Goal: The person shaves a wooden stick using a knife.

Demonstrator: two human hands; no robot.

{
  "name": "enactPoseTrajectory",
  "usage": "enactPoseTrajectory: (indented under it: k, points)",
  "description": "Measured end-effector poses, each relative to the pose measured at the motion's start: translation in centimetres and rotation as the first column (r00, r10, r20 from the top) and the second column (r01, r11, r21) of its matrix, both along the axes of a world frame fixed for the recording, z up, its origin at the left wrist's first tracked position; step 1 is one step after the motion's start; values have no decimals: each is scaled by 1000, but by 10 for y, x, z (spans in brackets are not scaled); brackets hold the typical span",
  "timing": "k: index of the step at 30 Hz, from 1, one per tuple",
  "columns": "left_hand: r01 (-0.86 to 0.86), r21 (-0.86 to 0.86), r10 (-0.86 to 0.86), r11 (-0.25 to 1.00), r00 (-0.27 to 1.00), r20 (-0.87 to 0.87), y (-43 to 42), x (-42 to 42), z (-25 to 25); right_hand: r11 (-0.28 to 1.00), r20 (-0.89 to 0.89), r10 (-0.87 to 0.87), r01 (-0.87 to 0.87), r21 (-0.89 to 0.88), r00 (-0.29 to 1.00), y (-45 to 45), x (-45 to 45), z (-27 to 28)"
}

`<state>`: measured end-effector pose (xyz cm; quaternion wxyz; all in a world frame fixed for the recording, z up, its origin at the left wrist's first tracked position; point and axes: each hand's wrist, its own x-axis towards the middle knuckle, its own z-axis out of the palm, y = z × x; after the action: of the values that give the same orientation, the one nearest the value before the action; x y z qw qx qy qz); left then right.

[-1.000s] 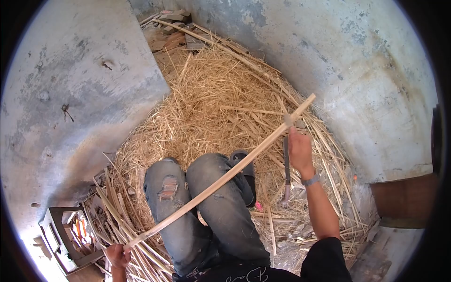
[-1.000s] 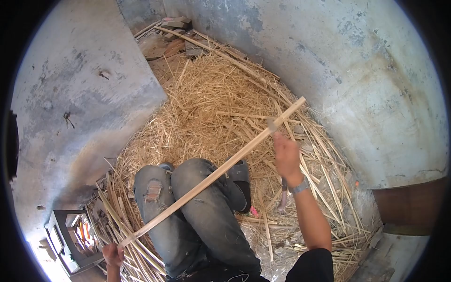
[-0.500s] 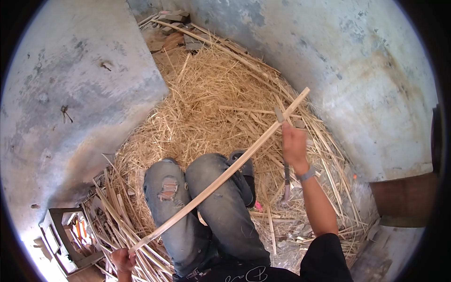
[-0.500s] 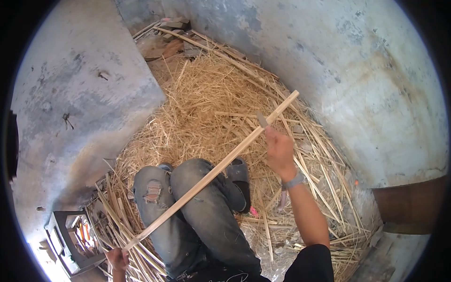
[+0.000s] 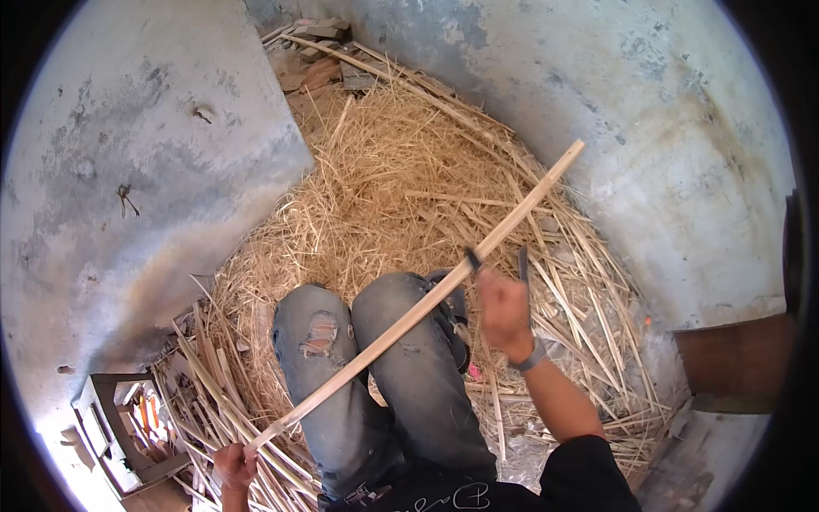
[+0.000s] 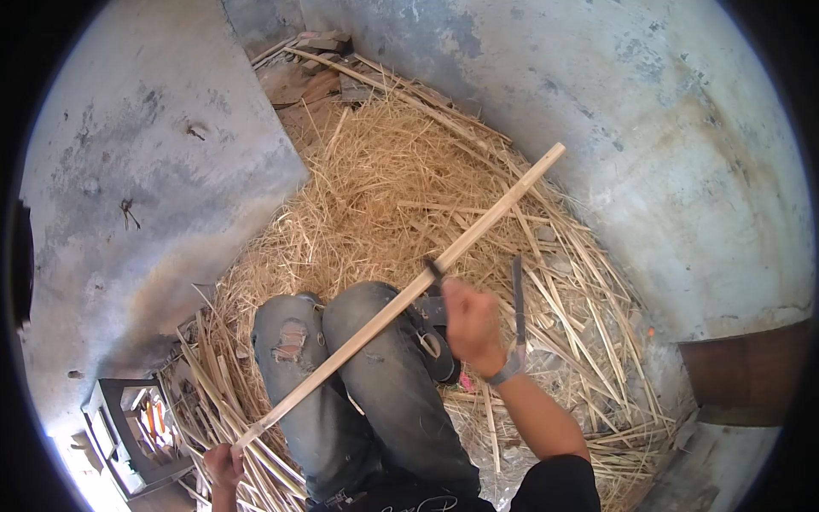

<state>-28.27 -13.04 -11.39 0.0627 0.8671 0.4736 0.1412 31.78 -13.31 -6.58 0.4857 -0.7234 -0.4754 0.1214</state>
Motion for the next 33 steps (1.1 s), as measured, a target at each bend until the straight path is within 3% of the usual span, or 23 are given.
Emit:
enactPoseTrajectory:
  k: [2, 4, 8, 10, 14, 17, 21, 23, 25, 30, 31, 33]
  points:
    - [7, -18, -6, 1000, 999, 40, 2, 4, 5, 982, 18, -177, 177, -60, 984, 6, 41, 13]
    - [9, -2, -9, 1000, 996, 85, 3, 4, 0, 958, 190, -287, 287, 32, 939, 18, 84, 17]
    - [29, -25, -27, 999, 998, 63, 4, 1, 1, 949, 181, -316, 308, 70, 931, 29, 126, 24]
    - [18, -29, -17, 999, 998, 66, 2, 2, 0, 958, 170, -272, 284, -49, 947, 32, 116, 31]
    - [11, -26, -10, 1000, 999, 34, -1, 0, 2, 993, 172, -113, 109, 32, 978, 32, 66, 21]
    - [-7, -3, 7, 1000, 1000, 22, -2, 0, 5, 971, 128, -238, 237, 22, 963, 40, 88, 13]
    - [7, 0, -7, 1000, 999, 38, -2, 3, 3, 962, 105, -264, 270, -50, 959, 40, 83, 6]
    - [7, 5, -7, 1000, 1000, 26, -4, 3, 5, 994, 136, -109, 106, 35, 985, 35, 36, 6]
    - [4, 11, -4, 1000, 1000, 17, -7, 5, 6, 996, 25, 8, -6, -87, 1000, 22, -2, 15]
    - [-39, -75, 45, 996, 996, 83, -7, 13, 16, 930, 137, 321, -285, -233, 937, -7, -56, 7]
    - [-42, -74, 48, 996, 995, 85, -7, 13, 16, 929, 140, 324, -287, -232, 936, -5, -54, 8]
    - [-96, -310, 130, 946, 987, 91, -5, 13, 19, 993, 83, 111, -108, -44, 990, 7, -37, 10]
